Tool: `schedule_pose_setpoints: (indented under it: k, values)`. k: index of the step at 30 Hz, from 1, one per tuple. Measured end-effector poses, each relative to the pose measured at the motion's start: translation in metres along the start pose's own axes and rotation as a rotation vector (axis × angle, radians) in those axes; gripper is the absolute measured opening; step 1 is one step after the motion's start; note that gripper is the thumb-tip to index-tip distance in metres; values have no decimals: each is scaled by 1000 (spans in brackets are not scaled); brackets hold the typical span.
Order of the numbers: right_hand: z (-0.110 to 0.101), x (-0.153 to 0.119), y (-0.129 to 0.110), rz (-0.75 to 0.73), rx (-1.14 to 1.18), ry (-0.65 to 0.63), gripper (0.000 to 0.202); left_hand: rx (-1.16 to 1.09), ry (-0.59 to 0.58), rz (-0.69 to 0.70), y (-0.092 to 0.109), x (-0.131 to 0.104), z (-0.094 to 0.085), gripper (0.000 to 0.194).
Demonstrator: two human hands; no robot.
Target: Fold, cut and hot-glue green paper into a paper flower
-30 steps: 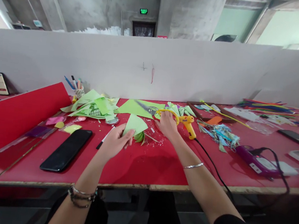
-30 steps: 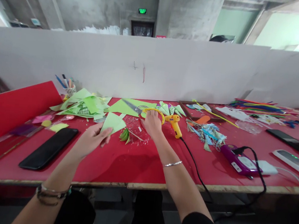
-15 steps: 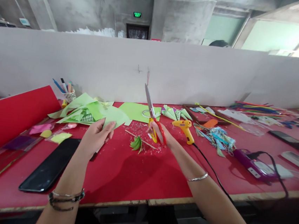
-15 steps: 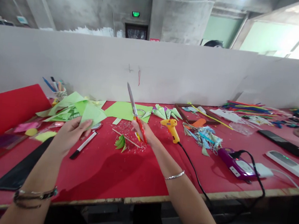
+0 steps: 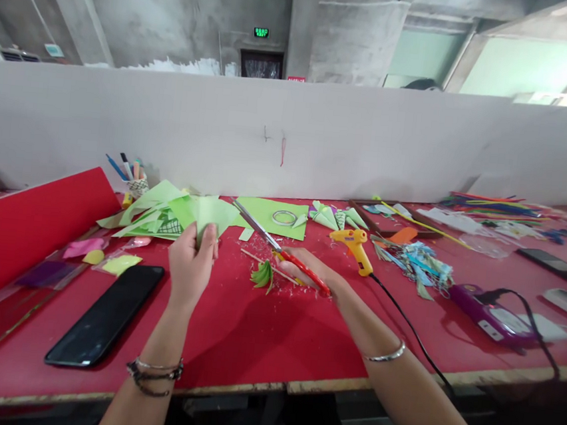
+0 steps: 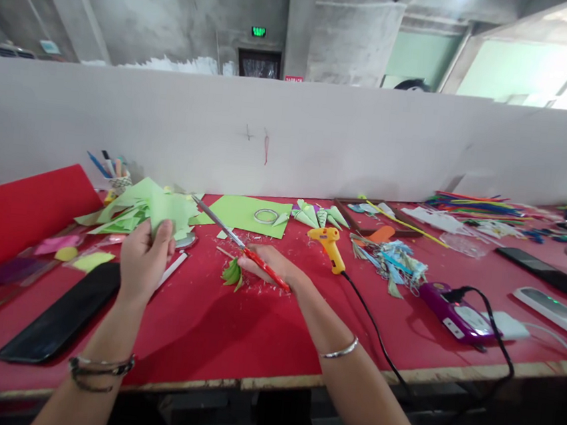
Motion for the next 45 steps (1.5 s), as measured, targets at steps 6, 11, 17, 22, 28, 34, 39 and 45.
schedule_pose_setpoints:
  k: [6,11,17,22,28,34,39,45]
  values:
    - [0,-3,-3,-23,116,-54,37,143,62,71,-3,0,-3,32]
    - [-1,-3,-4,-52,85,-59,40,122,85,24,-5,0,-2,31]
    - [-3,-3,-5,-41,42,-73,48,116,147,12,-2,-1,-3,30]
    - [-3,-3,-10,-62,72,-90,50,96,190,-5,-6,-1,-5,30]
    - [2,-3,-9,-74,113,-96,43,7,73,-29,-10,-4,2,31]
    - [4,-3,-9,-103,143,-73,43,-92,-45,-104,-10,-4,4,28]
    - [1,-3,-12,-71,92,-75,43,-101,-91,-109,-11,-2,3,29]
    - [1,-4,-8,-48,82,-86,38,-79,-149,-98,-10,1,1,31]
Point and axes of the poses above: each hand's wrist, its own x-axis towards the middle knuckle, its own z-axis out of the palm, y = z × x, the point moved 3 cm from there along x, towards the middle knuckle, and after that the axes turned 11 degrees about -z, right-handed, at the moved point
